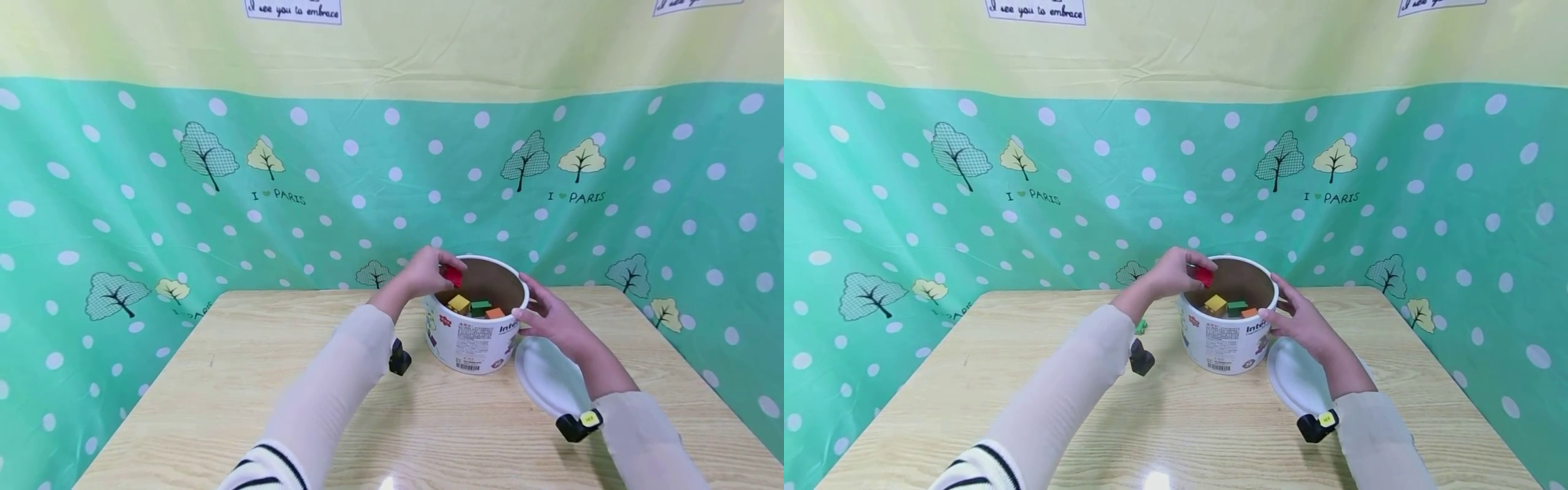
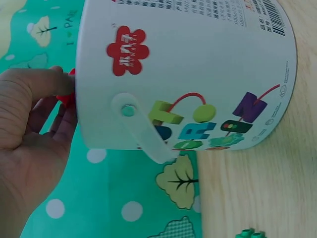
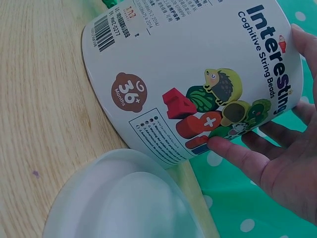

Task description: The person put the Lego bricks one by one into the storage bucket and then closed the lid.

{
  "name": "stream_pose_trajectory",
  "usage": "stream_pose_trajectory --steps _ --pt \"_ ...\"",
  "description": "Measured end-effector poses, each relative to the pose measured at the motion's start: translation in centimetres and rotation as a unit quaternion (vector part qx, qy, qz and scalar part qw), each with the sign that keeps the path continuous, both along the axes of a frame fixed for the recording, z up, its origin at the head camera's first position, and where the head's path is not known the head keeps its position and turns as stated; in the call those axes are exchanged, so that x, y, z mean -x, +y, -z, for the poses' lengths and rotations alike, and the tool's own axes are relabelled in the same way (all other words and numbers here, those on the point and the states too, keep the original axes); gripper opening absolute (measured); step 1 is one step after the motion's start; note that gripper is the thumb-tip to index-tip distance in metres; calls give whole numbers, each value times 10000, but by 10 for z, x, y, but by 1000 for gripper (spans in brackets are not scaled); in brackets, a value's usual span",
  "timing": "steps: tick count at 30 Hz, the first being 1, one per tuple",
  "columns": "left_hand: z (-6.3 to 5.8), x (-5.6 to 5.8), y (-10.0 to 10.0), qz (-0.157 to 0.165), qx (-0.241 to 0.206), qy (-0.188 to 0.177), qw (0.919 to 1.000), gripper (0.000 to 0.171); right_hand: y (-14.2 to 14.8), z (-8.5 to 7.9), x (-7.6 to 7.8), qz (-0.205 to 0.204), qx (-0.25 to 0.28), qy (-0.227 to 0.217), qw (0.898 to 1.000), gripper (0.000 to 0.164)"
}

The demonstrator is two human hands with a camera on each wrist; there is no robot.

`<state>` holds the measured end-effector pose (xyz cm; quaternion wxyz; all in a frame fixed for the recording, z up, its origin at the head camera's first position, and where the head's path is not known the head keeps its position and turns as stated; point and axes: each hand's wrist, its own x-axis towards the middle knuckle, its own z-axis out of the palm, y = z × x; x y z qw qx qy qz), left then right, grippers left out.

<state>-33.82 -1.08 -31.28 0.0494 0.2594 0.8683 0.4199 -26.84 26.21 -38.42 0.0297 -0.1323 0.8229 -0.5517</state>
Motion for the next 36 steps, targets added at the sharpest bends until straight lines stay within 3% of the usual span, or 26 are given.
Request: stream_pose_trajectory --steps 9,17,27,36 --pt "7 2 7 123 -253 -25 9996 32 0 1 0 -12 -8 -32 10000 87" --pt "6 1 3 224 -365 65 9991 30 0 0 0 -28 -67 -11 10000 86" --pt "2 -6 -13 422 -576 297 9970 34 0 -2 -2 15 -136 -43 9999 87" --pt "0 -18 -37 253 -811 357 9957 30 -1 -2 -3 39 -199 -11 9998 88"
